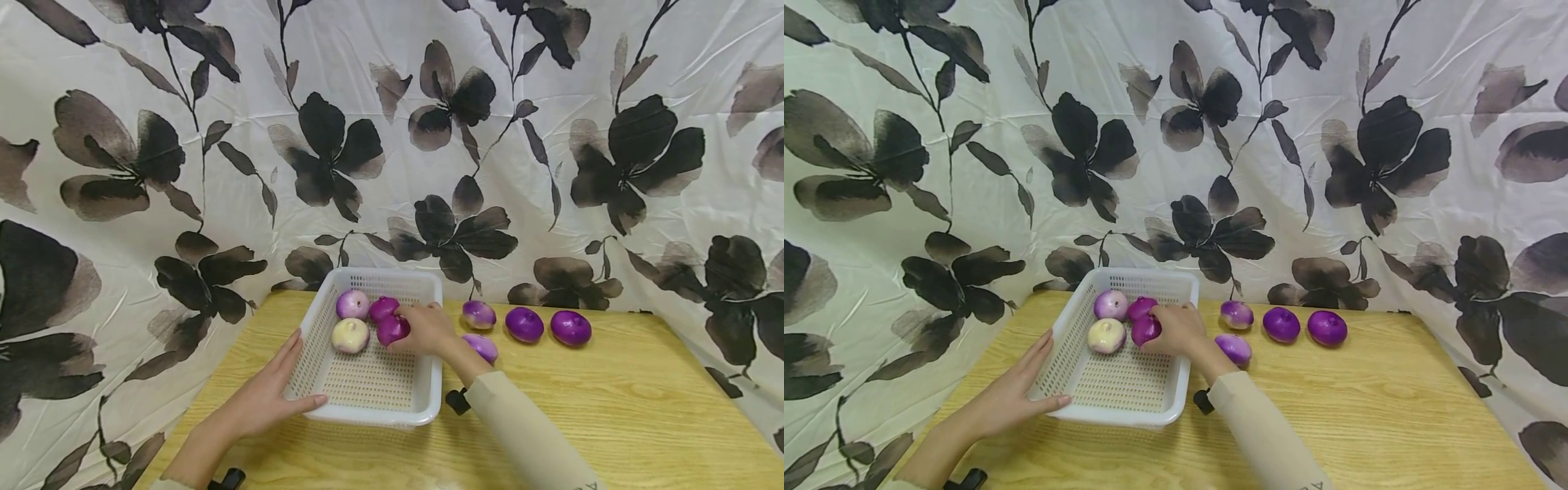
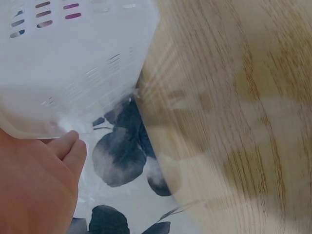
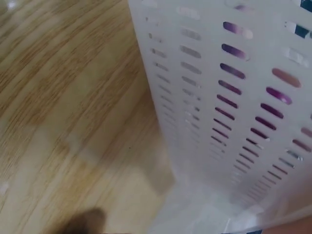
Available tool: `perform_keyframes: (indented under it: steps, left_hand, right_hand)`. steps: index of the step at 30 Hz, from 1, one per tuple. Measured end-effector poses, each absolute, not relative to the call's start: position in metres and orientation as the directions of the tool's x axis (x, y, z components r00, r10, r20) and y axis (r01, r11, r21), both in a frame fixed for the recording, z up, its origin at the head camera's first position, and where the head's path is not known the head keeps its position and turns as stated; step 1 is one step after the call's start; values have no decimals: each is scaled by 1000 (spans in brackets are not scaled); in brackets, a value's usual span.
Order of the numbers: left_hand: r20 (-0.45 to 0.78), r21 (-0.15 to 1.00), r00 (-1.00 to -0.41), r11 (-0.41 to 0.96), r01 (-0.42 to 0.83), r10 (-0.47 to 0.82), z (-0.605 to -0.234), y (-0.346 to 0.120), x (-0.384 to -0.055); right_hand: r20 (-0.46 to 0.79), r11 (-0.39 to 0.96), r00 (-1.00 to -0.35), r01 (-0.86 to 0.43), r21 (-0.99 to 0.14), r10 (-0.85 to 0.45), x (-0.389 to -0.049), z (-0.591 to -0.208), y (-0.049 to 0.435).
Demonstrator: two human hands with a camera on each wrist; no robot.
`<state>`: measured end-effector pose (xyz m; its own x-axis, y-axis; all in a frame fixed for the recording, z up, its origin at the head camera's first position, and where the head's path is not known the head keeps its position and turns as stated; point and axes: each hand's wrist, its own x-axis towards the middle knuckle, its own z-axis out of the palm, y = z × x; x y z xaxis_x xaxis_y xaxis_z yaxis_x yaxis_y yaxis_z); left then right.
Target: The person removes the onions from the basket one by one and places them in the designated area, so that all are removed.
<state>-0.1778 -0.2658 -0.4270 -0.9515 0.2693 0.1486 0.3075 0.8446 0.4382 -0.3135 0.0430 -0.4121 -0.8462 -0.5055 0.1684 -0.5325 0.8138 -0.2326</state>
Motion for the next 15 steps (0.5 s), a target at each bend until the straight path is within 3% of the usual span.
perform_keyframes:
  steps: [15]
  left_hand:
    - [140,452,-956,842,295,259,-429,-267,-180]
  right_hand:
    - [248,595,-840,-522,-611,-482,-319,-410,54]
